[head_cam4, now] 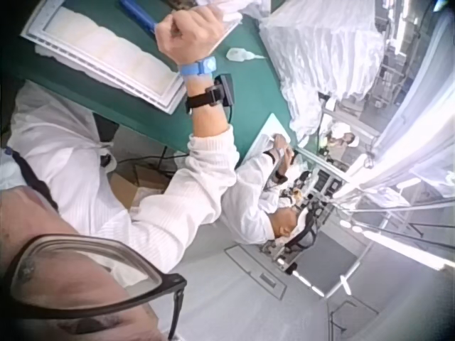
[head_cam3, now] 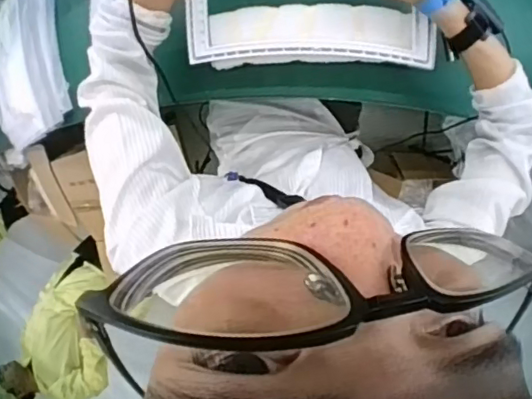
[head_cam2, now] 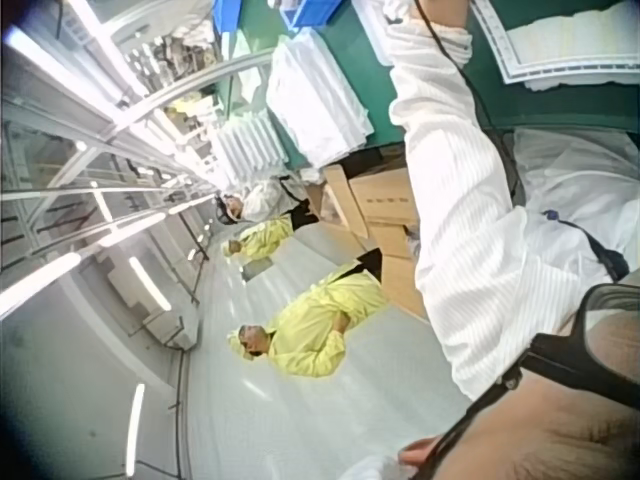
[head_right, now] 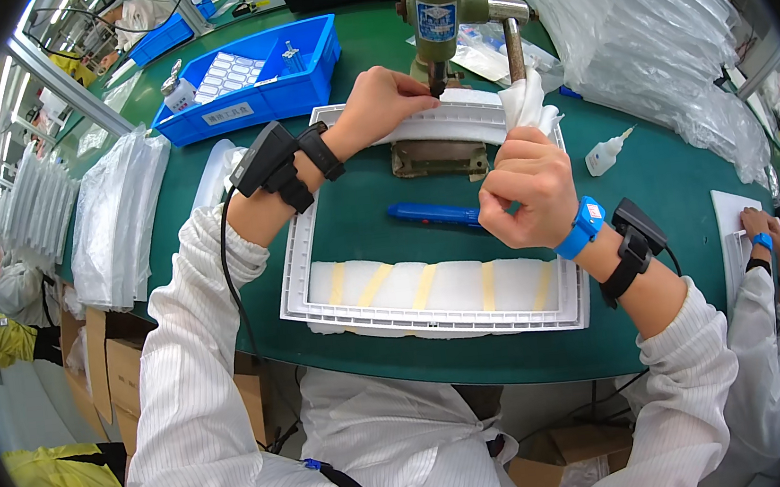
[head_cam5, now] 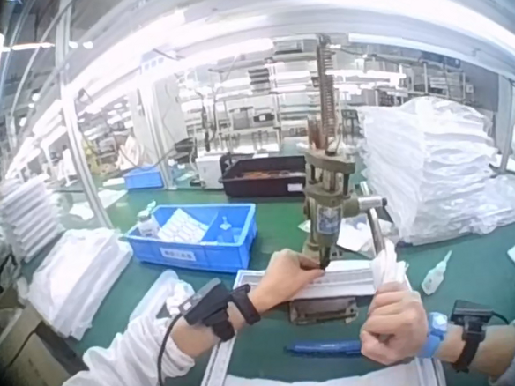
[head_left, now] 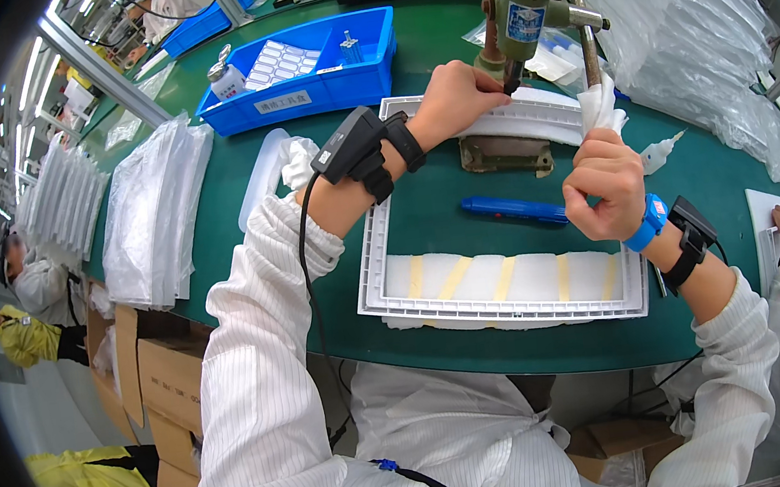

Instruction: Assembling a white plastic frame by inserting small components, applying adhesive, and using a hand-press tool in a factory environment.

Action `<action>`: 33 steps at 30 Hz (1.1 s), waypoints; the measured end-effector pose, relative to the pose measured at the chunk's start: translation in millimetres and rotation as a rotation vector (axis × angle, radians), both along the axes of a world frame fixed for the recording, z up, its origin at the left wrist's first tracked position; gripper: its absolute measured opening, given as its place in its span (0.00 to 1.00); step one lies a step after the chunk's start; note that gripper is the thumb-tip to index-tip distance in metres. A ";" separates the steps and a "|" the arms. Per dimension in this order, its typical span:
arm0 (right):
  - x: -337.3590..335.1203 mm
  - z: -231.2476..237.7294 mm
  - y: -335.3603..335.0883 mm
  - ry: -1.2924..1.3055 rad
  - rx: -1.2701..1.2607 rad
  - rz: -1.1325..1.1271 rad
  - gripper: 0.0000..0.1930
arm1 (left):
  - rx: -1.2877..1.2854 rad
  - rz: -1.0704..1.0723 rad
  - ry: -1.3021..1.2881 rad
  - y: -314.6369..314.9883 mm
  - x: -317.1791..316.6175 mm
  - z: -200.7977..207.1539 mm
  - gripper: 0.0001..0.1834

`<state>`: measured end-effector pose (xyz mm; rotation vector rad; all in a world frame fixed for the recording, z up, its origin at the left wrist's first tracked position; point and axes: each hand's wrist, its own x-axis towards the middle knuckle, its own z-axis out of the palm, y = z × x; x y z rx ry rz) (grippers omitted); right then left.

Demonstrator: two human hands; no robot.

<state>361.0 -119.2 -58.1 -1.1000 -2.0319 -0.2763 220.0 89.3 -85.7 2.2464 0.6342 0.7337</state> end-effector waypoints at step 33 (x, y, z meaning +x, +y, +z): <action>134.9 183.5 192.7 1.169 -0.317 0.211 0.13 | -0.098 -0.036 -0.101 4.8 -0.6 15.0 0.17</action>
